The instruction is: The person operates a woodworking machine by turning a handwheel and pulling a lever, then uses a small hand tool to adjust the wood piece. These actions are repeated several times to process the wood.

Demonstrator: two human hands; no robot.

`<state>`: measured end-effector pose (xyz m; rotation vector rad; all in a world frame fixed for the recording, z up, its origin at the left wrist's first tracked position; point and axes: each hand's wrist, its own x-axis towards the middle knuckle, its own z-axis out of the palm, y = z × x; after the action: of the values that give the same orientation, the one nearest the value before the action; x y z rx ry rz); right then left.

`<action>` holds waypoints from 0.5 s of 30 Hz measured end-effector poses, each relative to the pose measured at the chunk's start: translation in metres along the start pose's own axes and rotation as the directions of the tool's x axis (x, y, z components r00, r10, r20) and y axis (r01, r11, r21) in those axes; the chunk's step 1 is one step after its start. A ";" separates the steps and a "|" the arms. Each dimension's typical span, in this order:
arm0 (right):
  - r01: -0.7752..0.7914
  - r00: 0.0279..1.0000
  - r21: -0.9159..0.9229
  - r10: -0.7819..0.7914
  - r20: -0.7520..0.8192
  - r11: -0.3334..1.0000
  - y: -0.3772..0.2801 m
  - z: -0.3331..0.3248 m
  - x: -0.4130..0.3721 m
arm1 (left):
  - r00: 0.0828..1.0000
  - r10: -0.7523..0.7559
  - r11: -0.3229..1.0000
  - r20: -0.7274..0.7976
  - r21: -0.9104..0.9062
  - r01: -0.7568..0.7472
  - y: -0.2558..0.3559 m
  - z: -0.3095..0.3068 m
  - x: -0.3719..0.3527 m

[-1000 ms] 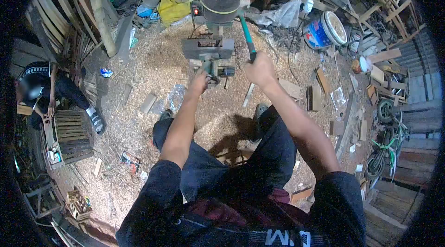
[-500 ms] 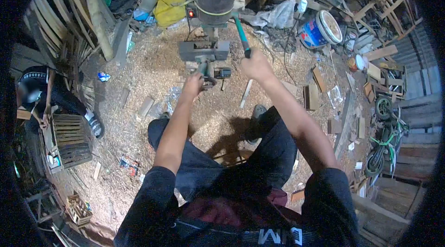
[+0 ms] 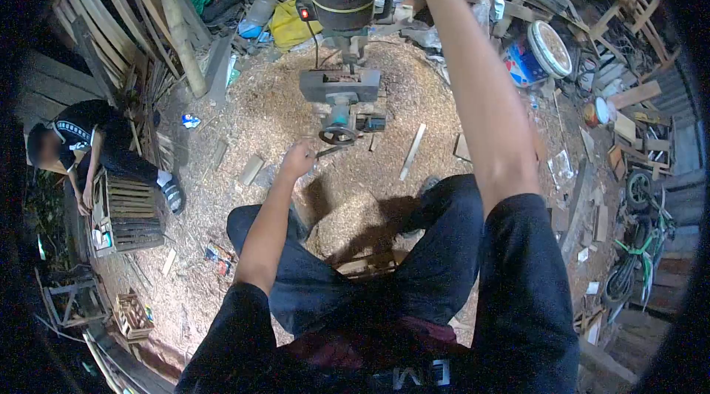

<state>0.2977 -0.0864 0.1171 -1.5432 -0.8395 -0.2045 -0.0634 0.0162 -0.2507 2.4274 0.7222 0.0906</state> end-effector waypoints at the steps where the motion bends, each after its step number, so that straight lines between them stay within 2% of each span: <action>1: 0.046 0.996 -0.004 -0.046 -0.072 0.999 0.020 0.005 -0.005 | 0.999 -0.049 0.998 0.013 0.045 0.048 -0.005 0.004 0.005; 3: 0.110 0.980 -0.209 -0.141 -0.139 0.972 0.074 0.012 -0.054 | 0.988 -0.151 0.980 0.043 0.137 0.144 -0.026 0.022 0.011; 4: 0.110 0.966 -0.311 -0.175 -0.189 0.944 0.096 0.018 -0.088 | 0.988 -0.145 0.981 0.047 0.140 0.137 -0.037 0.030 0.013; 6: 0.054 0.996 -0.265 -0.072 -0.059 0.963 0.151 0.030 -0.179 | 0.982 -0.186 0.973 0.041 0.149 0.178 -0.044 0.039 0.010; 7: -0.161 0.948 -0.339 0.241 0.206 0.927 0.181 0.032 -0.223 | 0.978 -0.205 0.968 0.039 0.154 0.197 -0.047 0.043 0.010; 8: -0.311 0.856 -0.412 0.441 0.271 0.856 0.194 0.038 -0.273 | 0.975 -0.215 0.966 0.049 0.154 0.206 -0.052 0.049 0.012; 9: -0.263 0.822 -0.407 0.424 0.380 0.875 0.183 0.038 -0.310 | 0.972 -0.226 0.964 0.061 0.154 0.215 -0.059 0.057 0.012; 10: -0.224 0.805 -0.405 0.402 0.436 0.886 0.205 0.046 -0.343 | 0.968 -0.239 0.962 0.075 0.155 0.225 -0.067 0.066 0.013; 11: -0.188 0.783 -0.402 0.384 0.490 0.896 0.230 0.055 -0.373 | 0.976 -0.215 0.967 0.025 0.144 0.210 -0.075 0.075 0.012; 13: -0.118 0.763 -0.460 0.377 0.525 0.880 0.212 0.071 -0.397 | 0.984 -0.163 0.977 -0.070 0.124 0.171 -0.087 0.090 0.010; 14: -0.077 0.756 -0.487 0.369 0.540 0.870 0.204 0.079 -0.397 | 0.979 -0.188 0.972 -0.073 0.132 0.197 -0.090 0.094 0.013; 15: -0.099 0.756 -0.460 0.367 0.542 0.883 0.203 0.081 -0.393 | 0.974 -0.214 0.965 -0.075 0.137 0.222 -0.091 0.098 0.015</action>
<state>0.1125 -0.1473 -0.2880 -2.1511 -1.1426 0.3742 -0.0719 0.0334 -0.3839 2.4716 1.0516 0.0230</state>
